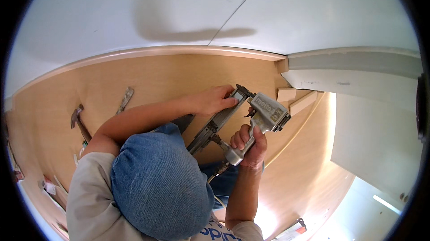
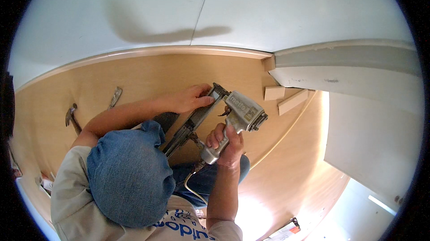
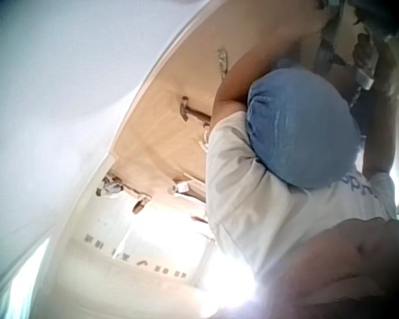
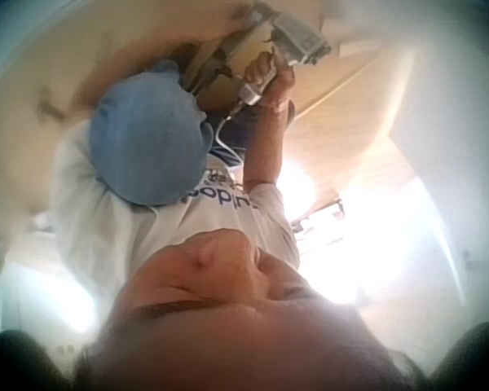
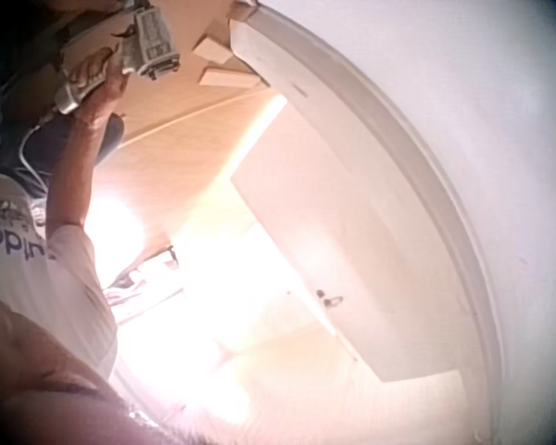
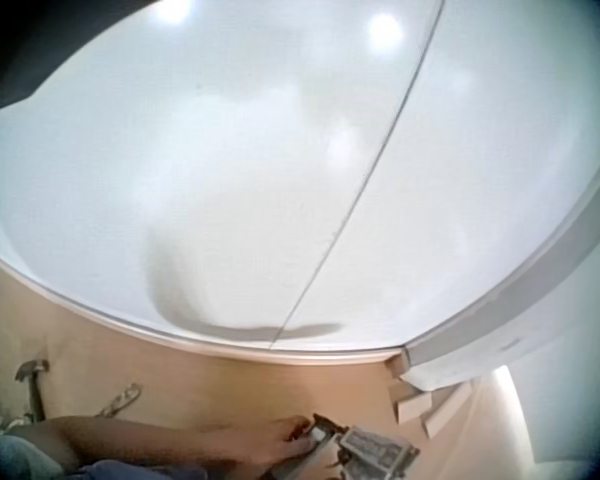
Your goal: The person sits on the floor and installs a wooden baseboard along the wall. They apply adhesive to the back of the baseboard pieces, position them against the wall, and secure them using a pneumatic nail gun. The person handles multiple pieces of baseboard and uses a hammer and other tools visible on the floor.
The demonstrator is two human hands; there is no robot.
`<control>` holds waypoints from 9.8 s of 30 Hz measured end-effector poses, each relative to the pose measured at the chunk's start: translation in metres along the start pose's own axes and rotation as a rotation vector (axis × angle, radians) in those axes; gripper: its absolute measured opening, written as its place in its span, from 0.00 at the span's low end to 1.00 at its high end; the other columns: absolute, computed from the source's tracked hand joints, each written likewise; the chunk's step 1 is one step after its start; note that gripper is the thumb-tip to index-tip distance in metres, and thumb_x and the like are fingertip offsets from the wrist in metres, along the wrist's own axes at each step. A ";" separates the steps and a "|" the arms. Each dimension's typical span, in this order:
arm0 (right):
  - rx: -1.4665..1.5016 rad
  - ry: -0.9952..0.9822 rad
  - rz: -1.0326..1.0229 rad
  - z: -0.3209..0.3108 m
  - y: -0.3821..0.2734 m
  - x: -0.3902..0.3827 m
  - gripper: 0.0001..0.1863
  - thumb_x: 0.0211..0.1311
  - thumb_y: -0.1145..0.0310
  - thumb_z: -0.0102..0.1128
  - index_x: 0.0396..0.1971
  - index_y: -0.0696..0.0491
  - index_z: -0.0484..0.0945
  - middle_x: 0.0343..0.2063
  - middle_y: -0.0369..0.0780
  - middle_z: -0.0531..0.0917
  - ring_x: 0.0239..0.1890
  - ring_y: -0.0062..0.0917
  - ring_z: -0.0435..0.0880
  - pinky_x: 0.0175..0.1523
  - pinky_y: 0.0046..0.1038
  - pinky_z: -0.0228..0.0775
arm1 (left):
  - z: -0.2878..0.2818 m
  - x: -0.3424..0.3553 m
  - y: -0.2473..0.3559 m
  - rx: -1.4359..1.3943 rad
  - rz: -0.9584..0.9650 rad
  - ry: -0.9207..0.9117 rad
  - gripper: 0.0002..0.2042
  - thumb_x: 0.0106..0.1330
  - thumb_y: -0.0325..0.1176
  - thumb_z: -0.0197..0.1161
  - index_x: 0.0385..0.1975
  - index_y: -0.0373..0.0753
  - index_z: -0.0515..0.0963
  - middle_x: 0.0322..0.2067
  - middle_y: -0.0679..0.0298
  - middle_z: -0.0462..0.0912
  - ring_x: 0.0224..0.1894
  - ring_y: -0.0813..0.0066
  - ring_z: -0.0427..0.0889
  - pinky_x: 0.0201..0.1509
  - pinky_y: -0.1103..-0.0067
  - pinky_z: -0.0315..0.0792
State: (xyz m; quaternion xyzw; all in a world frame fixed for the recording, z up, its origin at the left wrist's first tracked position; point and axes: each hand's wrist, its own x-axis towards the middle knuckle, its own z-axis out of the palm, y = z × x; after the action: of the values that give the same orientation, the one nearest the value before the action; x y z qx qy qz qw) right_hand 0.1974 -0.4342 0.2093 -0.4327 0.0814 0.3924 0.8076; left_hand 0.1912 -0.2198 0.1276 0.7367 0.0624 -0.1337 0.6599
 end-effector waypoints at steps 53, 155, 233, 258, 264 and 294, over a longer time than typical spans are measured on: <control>0.381 -0.047 -0.534 -0.038 -0.015 -0.054 0.34 0.73 0.53 0.56 0.74 0.44 0.55 0.18 0.28 0.64 0.18 0.16 0.63 0.32 0.27 0.62 | 0.032 -0.074 0.053 -0.355 0.064 -0.231 0.28 0.70 0.24 0.63 0.69 0.37 0.64 0.55 0.63 0.76 0.53 0.78 0.76 0.57 0.78 0.73; -0.916 0.675 -0.145 -0.264 -0.105 0.318 0.23 0.64 0.51 0.63 0.40 0.59 0.86 0.39 0.53 0.88 0.46 0.48 0.86 0.53 0.43 0.75 | 0.083 0.306 -0.060 0.663 0.191 0.032 0.16 0.70 0.29 0.58 0.56 0.35 0.72 0.54 0.51 0.74 0.49 0.52 0.83 0.54 0.63 0.78; -0.203 0.722 -0.322 -0.236 -0.076 0.317 0.22 0.72 0.60 0.63 0.50 0.67 0.81 0.42 0.44 0.87 0.42 0.29 0.86 0.47 0.29 0.80 | 0.086 0.320 0.008 1.078 0.166 -0.142 0.41 0.63 0.23 0.56 0.78 0.41 0.48 0.79 0.51 0.44 0.30 0.55 0.87 0.29 0.67 0.82; -0.599 0.785 -0.342 -0.256 -0.081 0.313 0.22 0.67 0.57 0.64 0.47 0.63 0.85 0.37 0.49 0.88 0.41 0.38 0.86 0.51 0.38 0.76 | 0.079 0.334 0.014 1.355 0.126 -0.231 0.41 0.63 0.24 0.57 0.77 0.59 0.53 0.79 0.65 0.47 0.46 0.59 0.88 0.40 0.64 0.85; -1.453 0.662 -0.576 -0.209 -0.039 0.196 0.33 0.65 0.59 0.63 0.65 0.61 0.70 0.40 0.50 0.85 0.50 0.45 0.83 0.57 0.43 0.73 | 0.072 0.338 -0.010 1.470 0.310 -0.154 0.40 0.66 0.26 0.54 0.79 0.54 0.49 0.79 0.65 0.49 0.50 0.60 0.87 0.40 0.69 0.85; -1.647 0.389 -0.258 -0.207 -0.028 0.215 0.32 0.59 0.70 0.59 0.65 0.58 0.64 0.34 0.50 0.87 0.40 0.43 0.88 0.47 0.40 0.79 | 0.086 0.337 0.034 1.619 0.212 -0.266 0.32 0.71 0.41 0.47 0.76 0.47 0.57 0.77 0.60 0.55 0.62 0.59 0.80 0.59 0.64 0.80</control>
State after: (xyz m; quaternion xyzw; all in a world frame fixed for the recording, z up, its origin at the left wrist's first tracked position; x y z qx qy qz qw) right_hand 0.4058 -0.4800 -0.0008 -0.9469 -0.1426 0.1502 0.2460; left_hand 0.5131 -0.3371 0.0578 0.9641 -0.2017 -0.1604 -0.0639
